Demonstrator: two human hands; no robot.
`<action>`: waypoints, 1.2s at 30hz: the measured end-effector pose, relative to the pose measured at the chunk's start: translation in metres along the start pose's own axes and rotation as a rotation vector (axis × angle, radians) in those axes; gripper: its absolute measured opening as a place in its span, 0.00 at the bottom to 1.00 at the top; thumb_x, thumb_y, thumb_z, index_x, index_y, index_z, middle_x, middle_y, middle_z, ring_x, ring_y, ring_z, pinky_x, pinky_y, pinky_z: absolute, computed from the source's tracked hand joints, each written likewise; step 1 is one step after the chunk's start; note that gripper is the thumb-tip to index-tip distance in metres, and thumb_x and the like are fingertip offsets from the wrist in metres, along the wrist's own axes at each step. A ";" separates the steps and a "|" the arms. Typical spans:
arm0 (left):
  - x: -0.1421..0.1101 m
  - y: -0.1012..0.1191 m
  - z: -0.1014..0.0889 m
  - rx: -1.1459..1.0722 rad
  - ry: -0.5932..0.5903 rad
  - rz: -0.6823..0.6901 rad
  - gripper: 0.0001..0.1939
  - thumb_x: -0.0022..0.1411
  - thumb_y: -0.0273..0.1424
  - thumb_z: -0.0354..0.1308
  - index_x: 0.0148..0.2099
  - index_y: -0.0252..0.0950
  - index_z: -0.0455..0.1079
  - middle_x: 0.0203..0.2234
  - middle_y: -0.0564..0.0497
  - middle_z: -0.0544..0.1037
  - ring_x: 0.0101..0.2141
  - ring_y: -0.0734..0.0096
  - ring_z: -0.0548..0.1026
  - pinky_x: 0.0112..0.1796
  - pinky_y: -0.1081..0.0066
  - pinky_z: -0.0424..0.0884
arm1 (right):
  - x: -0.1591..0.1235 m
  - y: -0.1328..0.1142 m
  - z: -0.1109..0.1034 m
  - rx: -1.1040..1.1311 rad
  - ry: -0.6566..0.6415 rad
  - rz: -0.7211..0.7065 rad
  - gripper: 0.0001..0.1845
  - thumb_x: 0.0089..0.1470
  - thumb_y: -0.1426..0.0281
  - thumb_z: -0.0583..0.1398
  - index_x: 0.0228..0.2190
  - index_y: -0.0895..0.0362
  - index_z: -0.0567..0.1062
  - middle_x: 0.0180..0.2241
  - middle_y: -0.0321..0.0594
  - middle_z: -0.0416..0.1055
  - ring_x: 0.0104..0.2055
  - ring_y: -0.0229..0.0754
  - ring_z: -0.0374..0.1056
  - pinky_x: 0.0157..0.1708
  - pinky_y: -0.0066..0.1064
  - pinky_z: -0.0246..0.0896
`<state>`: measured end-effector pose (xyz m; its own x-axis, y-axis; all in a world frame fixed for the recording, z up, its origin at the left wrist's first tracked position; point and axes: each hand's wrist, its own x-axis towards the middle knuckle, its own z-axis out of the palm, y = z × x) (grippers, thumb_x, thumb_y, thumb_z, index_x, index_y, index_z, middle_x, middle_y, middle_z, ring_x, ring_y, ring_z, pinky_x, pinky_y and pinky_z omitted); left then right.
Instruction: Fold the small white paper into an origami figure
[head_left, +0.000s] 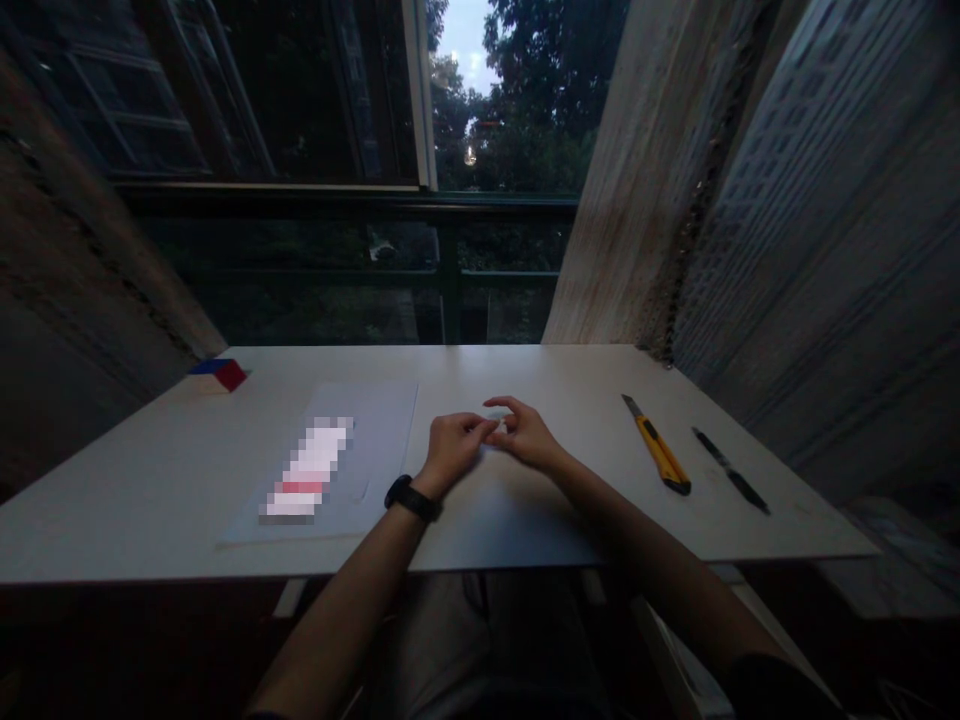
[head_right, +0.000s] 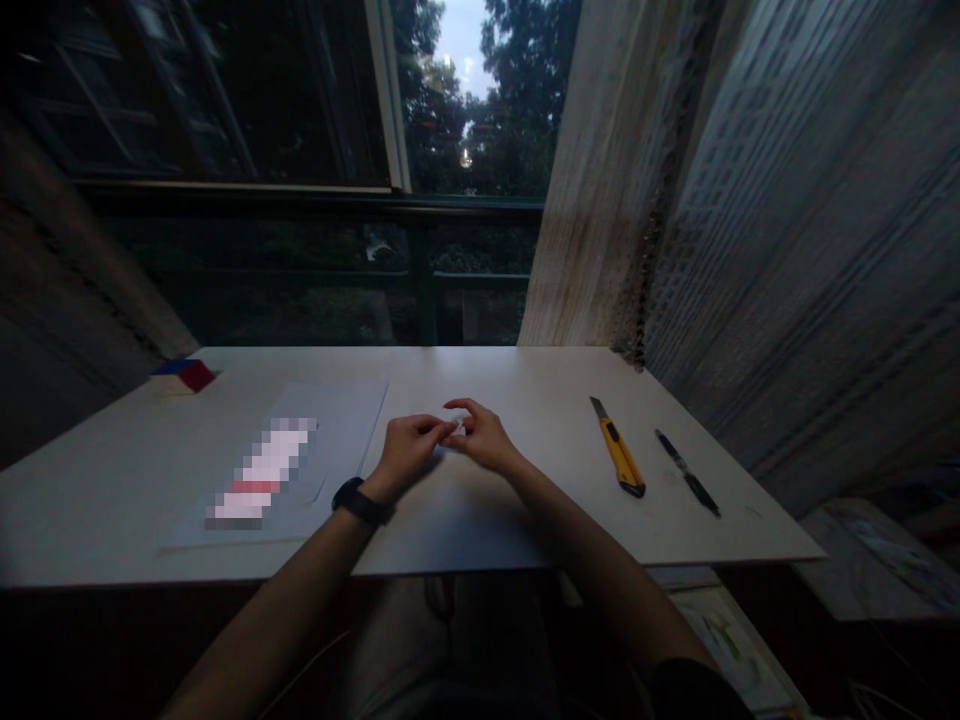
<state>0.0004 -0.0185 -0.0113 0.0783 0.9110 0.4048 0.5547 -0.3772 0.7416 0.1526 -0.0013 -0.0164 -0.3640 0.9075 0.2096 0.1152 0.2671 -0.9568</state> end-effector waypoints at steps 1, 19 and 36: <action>0.000 0.000 -0.001 0.048 -0.004 0.012 0.14 0.56 0.40 0.55 0.30 0.36 0.77 0.24 0.48 0.79 0.28 0.69 0.74 0.30 0.73 0.64 | 0.000 0.002 -0.001 0.005 -0.018 0.006 0.33 0.35 0.69 0.66 0.46 0.59 0.65 0.17 0.26 0.64 0.18 0.30 0.55 0.20 0.22 0.47; 0.003 0.002 -0.001 -0.117 -0.082 -0.096 0.31 0.62 0.48 0.37 0.23 0.34 0.71 0.16 0.51 0.73 0.23 0.72 0.72 0.30 0.73 0.63 | 0.008 0.007 -0.007 0.301 0.064 0.057 0.26 0.30 0.69 0.68 0.36 0.58 0.71 0.20 0.31 0.68 0.21 0.34 0.64 0.22 0.26 0.56; 0.006 -0.005 0.000 0.001 -0.257 -0.062 0.23 0.53 0.48 0.51 0.18 0.34 0.61 0.14 0.57 0.60 0.20 0.77 0.59 0.23 0.73 0.51 | 0.002 -0.002 -0.003 0.400 -0.168 0.205 0.31 0.28 0.78 0.66 0.41 0.60 0.70 0.22 0.35 0.73 0.22 0.34 0.66 0.24 0.25 0.58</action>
<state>-0.0022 -0.0112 -0.0126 0.2517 0.9449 0.2093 0.5661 -0.3192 0.7600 0.1549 0.0010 -0.0135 -0.5190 0.8547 0.0044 -0.1524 -0.0875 -0.9844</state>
